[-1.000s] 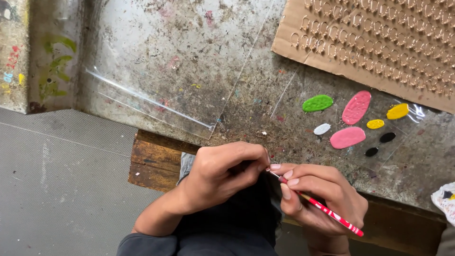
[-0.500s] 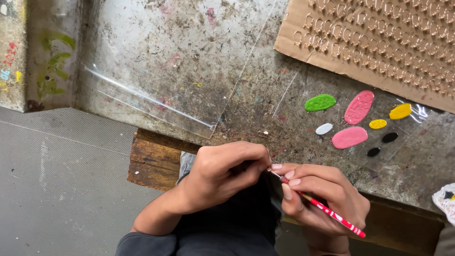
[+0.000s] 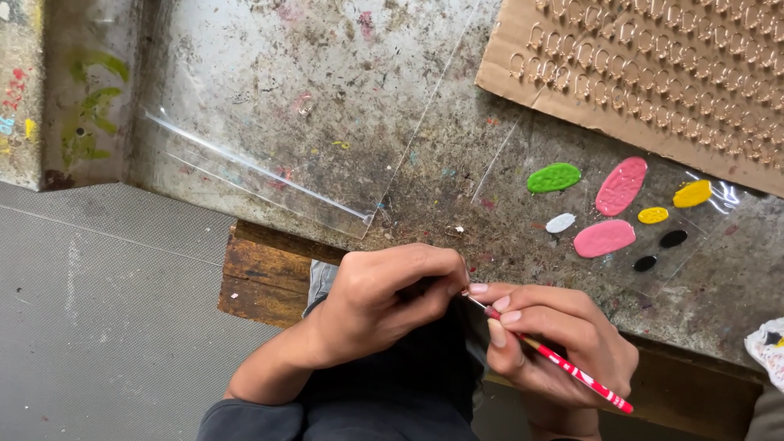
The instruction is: The person hand-paints small metallic figurines using a fine brush and multiple paint colors. They repeatedly dip the brush into different colors on a palette and apply paint to the figurines, placing finished pieces onto a cardboard sheet with many similar items.
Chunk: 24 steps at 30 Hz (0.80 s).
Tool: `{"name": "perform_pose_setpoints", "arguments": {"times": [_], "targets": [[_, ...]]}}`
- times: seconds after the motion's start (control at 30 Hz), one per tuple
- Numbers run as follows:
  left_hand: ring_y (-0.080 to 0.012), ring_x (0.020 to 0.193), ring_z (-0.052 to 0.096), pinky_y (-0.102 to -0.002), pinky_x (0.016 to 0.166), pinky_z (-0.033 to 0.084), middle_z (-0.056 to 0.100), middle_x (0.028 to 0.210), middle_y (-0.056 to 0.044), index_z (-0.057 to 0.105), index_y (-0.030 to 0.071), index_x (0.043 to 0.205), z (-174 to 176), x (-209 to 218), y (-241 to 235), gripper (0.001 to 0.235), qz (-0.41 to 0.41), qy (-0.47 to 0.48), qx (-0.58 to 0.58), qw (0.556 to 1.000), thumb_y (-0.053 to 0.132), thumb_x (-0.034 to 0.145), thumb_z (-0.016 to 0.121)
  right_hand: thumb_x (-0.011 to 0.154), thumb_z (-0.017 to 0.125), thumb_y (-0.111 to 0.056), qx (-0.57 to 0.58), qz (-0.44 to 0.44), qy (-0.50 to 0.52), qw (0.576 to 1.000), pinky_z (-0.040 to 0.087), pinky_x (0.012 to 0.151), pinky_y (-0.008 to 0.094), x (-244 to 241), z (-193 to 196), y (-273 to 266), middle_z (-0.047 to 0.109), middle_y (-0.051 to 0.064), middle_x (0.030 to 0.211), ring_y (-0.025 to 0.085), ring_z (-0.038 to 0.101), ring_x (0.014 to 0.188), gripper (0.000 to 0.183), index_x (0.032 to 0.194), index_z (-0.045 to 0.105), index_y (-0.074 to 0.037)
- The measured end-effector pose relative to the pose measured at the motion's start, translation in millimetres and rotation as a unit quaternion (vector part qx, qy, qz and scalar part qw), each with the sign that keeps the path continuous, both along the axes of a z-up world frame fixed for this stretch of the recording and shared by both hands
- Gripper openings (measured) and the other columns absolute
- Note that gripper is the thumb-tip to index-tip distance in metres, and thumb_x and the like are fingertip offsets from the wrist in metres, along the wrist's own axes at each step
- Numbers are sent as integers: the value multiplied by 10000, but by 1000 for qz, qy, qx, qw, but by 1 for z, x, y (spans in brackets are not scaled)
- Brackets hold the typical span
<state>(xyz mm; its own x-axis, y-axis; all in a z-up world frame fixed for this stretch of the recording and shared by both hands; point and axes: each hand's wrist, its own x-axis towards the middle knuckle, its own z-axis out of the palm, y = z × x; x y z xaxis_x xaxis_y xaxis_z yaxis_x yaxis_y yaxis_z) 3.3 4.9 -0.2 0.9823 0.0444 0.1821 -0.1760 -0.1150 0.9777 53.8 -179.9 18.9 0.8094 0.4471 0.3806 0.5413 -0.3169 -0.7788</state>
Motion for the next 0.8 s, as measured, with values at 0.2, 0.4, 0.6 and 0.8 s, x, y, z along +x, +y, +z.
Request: {"name": "perform_pose_setpoints", "arguments": {"times": [0.2,0.4,0.6,0.8], "targets": [[-198,798,690,-292,763,564,695,941,-80,623,12,1058,-4,-1,-2,38,8,-3,10,1000,11,1026,604,926,663,-131,59,10,58,997,695,667,250,-2,-8,-13,644,157,868,290,836,765,123,938,564,-60],[-188,795,695,-283,781,562,705,942,-82,626,19,1031,-1,2,-5,38,11,9,16,1000,-4,1001,621,958,692,-214,121,-107,-42,986,634,684,289,3,-27,-45,590,103,897,236,691,718,175,884,592,-91],[-118,704,671,-203,644,531,718,875,-61,633,40,922,-1,6,-19,91,52,29,38,998,-50,911,647,1083,648,-94,-56,-203,-195,958,452,864,418,54,-13,-95,633,191,857,316,577,831,167,1022,551,26],[-148,718,718,-190,580,518,696,823,-93,632,13,896,-1,9,-27,105,61,23,26,998,-91,883,642,1012,673,-52,-67,-162,-166,970,489,804,385,63,-11,-101,658,168,861,305,616,828,129,944,591,20]]}}
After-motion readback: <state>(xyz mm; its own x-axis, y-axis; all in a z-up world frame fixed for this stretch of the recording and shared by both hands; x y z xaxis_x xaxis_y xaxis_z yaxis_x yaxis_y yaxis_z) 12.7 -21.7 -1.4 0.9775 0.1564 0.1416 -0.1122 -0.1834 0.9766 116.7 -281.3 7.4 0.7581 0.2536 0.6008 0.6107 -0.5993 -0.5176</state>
